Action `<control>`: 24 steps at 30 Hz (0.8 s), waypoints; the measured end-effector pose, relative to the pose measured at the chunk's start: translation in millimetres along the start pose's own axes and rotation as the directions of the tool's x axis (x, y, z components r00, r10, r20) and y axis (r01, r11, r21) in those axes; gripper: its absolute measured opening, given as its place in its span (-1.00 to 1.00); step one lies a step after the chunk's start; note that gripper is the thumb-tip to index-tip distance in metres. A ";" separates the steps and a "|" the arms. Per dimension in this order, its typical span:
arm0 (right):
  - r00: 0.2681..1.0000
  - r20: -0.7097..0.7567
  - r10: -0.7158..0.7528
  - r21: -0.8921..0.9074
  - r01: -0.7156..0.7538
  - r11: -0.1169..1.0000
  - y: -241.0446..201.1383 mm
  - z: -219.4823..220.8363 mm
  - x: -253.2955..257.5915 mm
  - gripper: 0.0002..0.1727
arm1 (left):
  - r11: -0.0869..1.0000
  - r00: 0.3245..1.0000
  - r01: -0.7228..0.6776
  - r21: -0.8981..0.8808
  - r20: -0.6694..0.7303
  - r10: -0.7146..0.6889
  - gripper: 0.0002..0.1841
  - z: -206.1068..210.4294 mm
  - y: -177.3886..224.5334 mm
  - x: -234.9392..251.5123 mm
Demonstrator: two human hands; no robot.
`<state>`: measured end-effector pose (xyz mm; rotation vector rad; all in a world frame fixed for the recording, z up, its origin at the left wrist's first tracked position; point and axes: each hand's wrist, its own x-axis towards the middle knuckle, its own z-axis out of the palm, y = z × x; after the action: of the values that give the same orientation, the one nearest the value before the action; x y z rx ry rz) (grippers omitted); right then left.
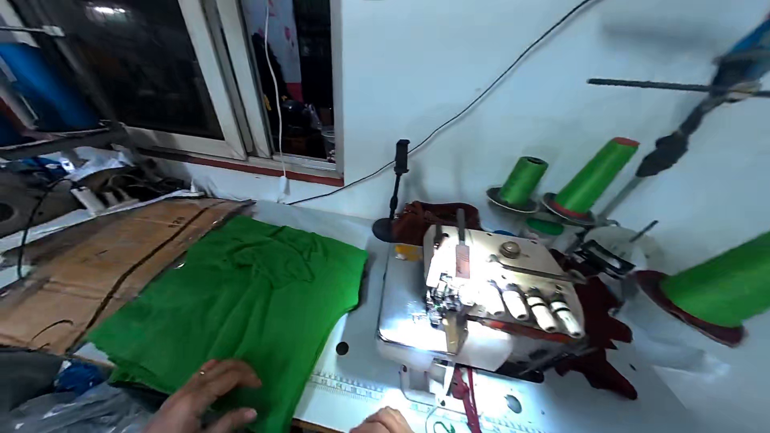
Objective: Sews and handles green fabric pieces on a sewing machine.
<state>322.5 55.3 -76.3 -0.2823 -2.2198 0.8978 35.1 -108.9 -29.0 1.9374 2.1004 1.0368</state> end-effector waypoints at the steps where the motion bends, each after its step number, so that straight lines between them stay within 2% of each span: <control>1: 0.999 0.011 -0.032 0.002 0.032 0.999 2.5 11.8 10.5 -0.75 | 1.000 0.998 -0.009 -0.023 0.056 0.011 -0.59 3.3 3.7 0.6; 3: 0.999 0.019 -0.048 0.022 0.048 0.999 3.8 29.1 26.9 -0.75 | 1.000 0.990 0.012 -0.019 0.143 -0.009 -0.59 15.1 15.8 3.3; 5: 0.999 0.002 -0.034 0.051 0.034 0.998 5.4 41.2 37.5 -0.73 | 0.999 0.985 0.032 0.004 0.169 -0.032 -0.67 23.7 24.5 6.5; 7: 1.000 -0.009 -0.015 0.084 0.016 0.996 8.7 49.6 46.7 -0.74 | 0.998 0.980 0.012 -0.069 0.198 0.002 -0.75 21.9 19.8 11.6; 9: 1.000 0.016 0.009 0.107 -0.010 0.994 15.3 54.6 54.3 -0.76 | 0.991 0.980 -0.038 -0.131 0.188 0.063 -0.71 14.0 5.4 26.9; 10: 0.999 0.039 0.034 0.110 -0.039 0.993 17.7 55.1 57.5 -0.77 | 0.994 0.989 -0.063 -0.092 0.125 0.075 -0.70 12.9 -2.4 40.2; 12: 0.989 0.092 0.112 0.130 -0.123 0.984 20.4 53.3 63.2 -0.77 | 0.996 1.000 -0.017 0.086 0.015 0.016 -0.79 10.8 -13.4 78.6; 13: 0.984 0.106 0.144 0.153 -0.160 0.975 21.3 51.5 65.0 -0.76 | 0.985 0.999 0.046 0.167 0.013 -0.049 -0.80 9.7 -18.3 101.7; 15: 0.981 0.096 0.169 0.224 -0.187 0.956 25.6 48.5 65.0 -0.75 | 0.922 0.978 0.171 0.348 0.054 -0.202 -0.66 12.1 -34.1 145.8; 17: 0.981 0.070 0.180 0.293 -0.193 0.936 29.5 46.4 62.6 -0.75 | 0.839 0.947 0.227 0.494 0.087 -0.308 -0.70 13.1 -53.2 177.4; 18: 0.980 0.062 0.189 0.323 -0.199 0.925 30.2 45.6 61.5 -0.75 | 0.831 0.943 0.228 0.507 0.098 -0.319 -0.76 9.3 -58.3 186.9; 20: 0.978 0.056 0.201 0.367 -0.207 0.907 29.9 44.1 61.4 -0.75 | 0.921 0.970 0.189 0.340 0.084 -0.230 -0.85 -7.8 -58.6 197.3; 22: 0.979 0.057 0.196 0.384 -0.203 0.901 30.3 45.0 61.4 -0.75 | 0.997 0.998 0.057 0.058 0.014 -0.058 -0.92 -30.4 -45.9 199.4; 24: 0.979 0.027 0.202 0.380 -0.197 0.904 28.1 47.3 61.2 -0.75 | 0.975 0.998 -0.057 -0.215 -0.048 0.047 -0.86 -48.4 -26.5 195.7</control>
<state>244.0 78.0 -86.1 -0.3315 -1.9728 1.4111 -47.7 51.3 64.9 1.8891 1.8746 1.2692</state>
